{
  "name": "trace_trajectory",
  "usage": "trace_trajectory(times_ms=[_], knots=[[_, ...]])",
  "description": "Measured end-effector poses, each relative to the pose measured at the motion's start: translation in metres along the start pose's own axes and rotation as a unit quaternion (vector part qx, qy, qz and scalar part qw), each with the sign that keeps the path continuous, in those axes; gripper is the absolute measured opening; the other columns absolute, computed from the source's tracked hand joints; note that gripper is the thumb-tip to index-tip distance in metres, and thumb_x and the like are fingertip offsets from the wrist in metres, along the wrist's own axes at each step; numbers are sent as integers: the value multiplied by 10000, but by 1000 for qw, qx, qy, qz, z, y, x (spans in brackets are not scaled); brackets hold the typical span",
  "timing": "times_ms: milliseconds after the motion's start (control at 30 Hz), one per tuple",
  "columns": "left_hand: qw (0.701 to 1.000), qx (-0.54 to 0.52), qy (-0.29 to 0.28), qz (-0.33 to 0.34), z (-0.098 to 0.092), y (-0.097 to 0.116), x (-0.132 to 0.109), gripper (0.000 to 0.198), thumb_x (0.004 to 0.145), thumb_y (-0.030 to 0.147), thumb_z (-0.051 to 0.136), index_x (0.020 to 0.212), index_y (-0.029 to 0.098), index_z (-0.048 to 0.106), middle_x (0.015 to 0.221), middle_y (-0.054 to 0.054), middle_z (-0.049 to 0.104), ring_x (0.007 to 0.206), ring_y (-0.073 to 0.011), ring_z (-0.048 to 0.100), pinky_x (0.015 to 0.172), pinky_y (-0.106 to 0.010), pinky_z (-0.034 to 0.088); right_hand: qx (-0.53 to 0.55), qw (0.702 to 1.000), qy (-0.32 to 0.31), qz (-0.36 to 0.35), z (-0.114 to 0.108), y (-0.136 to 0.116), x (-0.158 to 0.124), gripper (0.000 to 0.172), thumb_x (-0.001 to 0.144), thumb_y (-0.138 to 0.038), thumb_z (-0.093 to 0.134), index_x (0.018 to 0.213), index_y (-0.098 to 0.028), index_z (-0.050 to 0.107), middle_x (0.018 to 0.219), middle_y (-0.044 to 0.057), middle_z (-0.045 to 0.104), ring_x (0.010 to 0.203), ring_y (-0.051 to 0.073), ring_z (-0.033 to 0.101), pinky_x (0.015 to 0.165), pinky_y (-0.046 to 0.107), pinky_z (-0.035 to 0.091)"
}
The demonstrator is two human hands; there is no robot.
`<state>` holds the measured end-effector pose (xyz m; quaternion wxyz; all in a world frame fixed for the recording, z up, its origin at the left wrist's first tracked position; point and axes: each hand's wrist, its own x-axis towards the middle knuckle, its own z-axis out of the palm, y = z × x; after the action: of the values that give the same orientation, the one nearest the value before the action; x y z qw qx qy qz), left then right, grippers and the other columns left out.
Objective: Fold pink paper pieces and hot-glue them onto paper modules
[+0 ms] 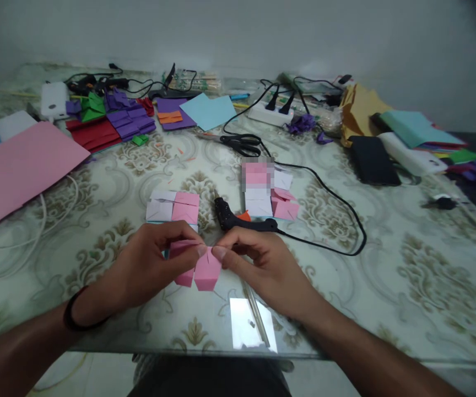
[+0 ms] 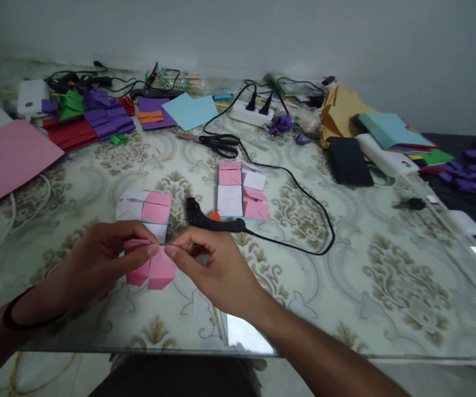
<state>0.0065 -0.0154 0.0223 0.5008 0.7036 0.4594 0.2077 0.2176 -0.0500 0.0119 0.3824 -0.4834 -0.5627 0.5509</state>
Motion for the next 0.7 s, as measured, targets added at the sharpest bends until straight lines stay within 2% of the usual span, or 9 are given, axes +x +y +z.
trace_trajectory(times_ms=[167, 333, 433, 600, 700], knots=[[998, -10, -54, -41, 0, 1, 1, 296, 954, 410, 648, 785, 177, 714, 639, 37, 579, 598, -110, 497, 530, -212, 365, -12, 1000, 13, 4, 0, 1, 0, 262, 939, -413, 696, 796, -194, 696, 714, 3, 663, 655, 136, 562, 605, 260, 449], [998, 23, -46, -34, -2, -2, 1, 341, 970, 431, 624, 770, 163, 696, 611, 48, 473, 593, -108, 399, 531, -230, 305, -57, 998, -12, 20, 1, 2, -1, 392, 905, -482, 747, 684, -184, 617, 632, -29, 532, 607, 116, 449, 551, 250, 363], [998, 10, -56, -37, -3, -4, 0, 316, 968, 418, 622, 785, 167, 683, 630, 46, 480, 603, -112, 406, 535, -235, 307, -68, 997, -14, 13, 1, 2, -2, 430, 919, -483, 733, 649, -187, 577, 626, -33, 505, 610, 114, 423, 555, 248, 357], [996, 18, -87, -16, -4, -1, 0, 290, 959, 366, 620, 743, 173, 645, 659, 36, 542, 637, -120, 459, 565, -237, 349, -38, 999, -33, 18, 0, 2, -3, 341, 931, -463, 722, 740, -196, 630, 673, -20, 577, 636, 128, 503, 567, 245, 401], [994, 31, -105, -9, -4, 2, 0, 305, 988, 356, 573, 757, 175, 654, 665, 33, 553, 645, -123, 468, 579, -242, 363, -30, 999, -35, -3, -1, 2, -3, 307, 945, -460, 711, 786, -201, 668, 691, -14, 621, 641, 132, 539, 574, 245, 425]])
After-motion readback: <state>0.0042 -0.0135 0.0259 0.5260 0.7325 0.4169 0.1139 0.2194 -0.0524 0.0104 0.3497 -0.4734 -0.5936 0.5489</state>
